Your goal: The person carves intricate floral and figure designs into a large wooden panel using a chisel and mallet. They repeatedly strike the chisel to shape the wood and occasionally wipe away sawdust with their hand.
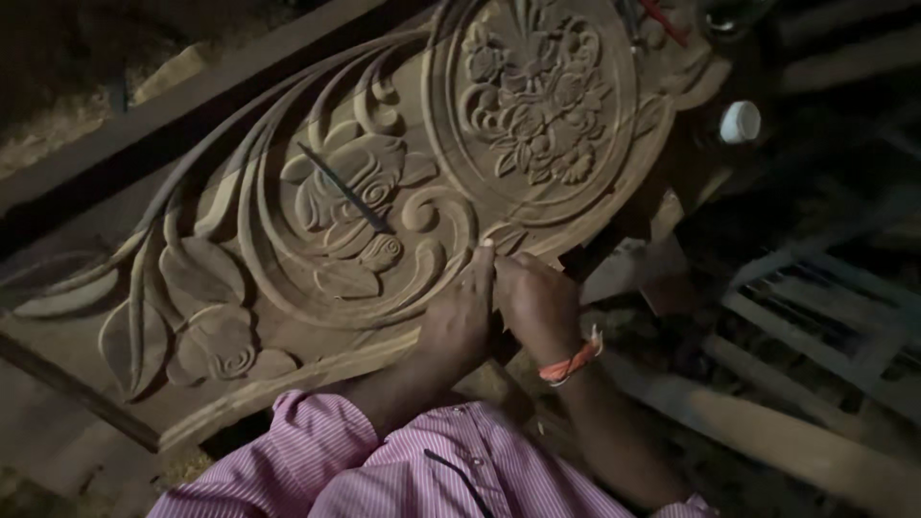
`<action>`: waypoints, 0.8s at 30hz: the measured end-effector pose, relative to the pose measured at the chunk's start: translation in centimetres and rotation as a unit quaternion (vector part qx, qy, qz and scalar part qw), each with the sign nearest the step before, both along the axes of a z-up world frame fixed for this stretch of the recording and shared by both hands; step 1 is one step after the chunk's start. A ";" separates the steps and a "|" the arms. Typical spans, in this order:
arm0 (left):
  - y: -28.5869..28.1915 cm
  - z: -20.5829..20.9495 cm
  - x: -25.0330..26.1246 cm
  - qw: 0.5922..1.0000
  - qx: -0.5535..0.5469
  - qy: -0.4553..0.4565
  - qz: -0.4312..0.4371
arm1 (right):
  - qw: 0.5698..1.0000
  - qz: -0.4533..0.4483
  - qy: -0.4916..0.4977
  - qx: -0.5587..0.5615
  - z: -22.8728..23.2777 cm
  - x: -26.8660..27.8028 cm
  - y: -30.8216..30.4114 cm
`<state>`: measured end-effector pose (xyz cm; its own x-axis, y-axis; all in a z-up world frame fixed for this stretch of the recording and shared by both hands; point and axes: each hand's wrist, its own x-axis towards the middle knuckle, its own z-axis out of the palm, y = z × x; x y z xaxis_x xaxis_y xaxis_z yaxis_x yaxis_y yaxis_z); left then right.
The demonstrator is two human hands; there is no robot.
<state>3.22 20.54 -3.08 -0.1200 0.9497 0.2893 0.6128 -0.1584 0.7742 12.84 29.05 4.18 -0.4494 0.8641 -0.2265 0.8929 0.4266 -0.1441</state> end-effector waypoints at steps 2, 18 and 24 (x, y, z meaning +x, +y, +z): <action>0.6 -0.5 0.2 0.988 -0.123 -0.055 -0.075 | 0.996 0.027 -0.084 -0.024 0.2 0.2 -0.1; 2.5 -0.3 -1.8 0.965 -0.237 0.000 -0.114 | 0.998 0.002 0.017 0.062 -1.2 0.3 -2.2; -0.6 -0.6 -1.2 0.955 -0.247 -0.060 -0.154 | 0.998 -0.040 0.042 0.034 -0.7 -0.4 -2.8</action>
